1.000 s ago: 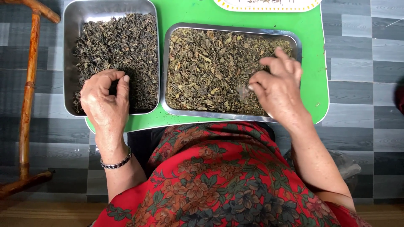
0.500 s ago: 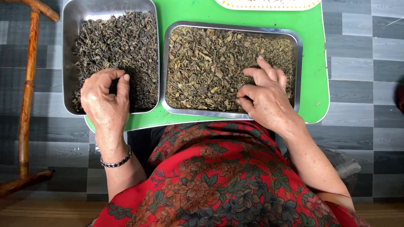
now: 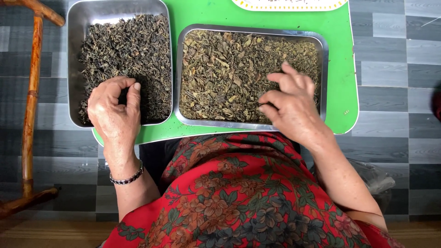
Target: Manually sorting dried tea leaves by picking out stems and debris and transferring them between trays.
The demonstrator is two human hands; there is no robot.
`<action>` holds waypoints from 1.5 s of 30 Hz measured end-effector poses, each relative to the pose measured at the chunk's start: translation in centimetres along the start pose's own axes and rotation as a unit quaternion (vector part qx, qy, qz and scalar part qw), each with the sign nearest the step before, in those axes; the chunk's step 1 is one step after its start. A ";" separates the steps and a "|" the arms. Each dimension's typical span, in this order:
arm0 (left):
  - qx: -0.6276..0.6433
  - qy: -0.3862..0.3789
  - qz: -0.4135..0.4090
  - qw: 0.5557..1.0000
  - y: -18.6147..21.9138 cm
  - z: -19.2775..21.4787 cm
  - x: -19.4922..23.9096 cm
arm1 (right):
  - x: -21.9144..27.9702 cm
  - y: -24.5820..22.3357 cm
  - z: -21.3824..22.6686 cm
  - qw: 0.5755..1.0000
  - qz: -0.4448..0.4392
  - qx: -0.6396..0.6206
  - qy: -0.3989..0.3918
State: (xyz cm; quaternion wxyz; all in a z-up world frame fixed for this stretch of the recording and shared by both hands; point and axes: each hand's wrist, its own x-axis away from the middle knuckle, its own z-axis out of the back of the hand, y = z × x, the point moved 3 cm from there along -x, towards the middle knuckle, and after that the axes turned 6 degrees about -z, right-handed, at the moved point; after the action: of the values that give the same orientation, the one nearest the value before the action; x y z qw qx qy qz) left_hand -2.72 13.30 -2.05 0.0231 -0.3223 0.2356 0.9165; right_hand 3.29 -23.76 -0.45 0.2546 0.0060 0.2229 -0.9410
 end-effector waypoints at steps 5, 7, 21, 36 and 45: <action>-0.006 -0.001 -0.002 1.000 0.0 -0.1 0.0 | -0.6 -0.7 -0.8 0.999 0.001 0.030 0.011; -0.006 -0.002 -0.003 1.000 0.0 0.0 0.0 | -0.6 0.1 -0.8 0.999 0.000 0.040 0.017; 0.000 0.001 -0.047 0.999 1.2 0.7 -1.2 | 0.2 3.5 0.9 0.994 -0.001 -0.082 0.071; 0.102 0.135 -0.188 0.967 9.1 -1.1 -3.3 | 1.0 4.5 -1.0 0.986 0.003 -0.116 0.119; 0.112 -0.103 -0.270 0.951 17.8 -12.6 -1.2 | 1.3 3.6 -1.7 0.975 -0.007 -0.189 0.120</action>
State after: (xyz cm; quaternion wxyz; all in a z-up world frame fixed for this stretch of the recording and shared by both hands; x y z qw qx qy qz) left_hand 2.04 -8.03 -2.50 0.3302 -0.2727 0.2369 0.8721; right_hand 3.73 -26.44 -3.64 0.2161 0.0690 0.4255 -0.8760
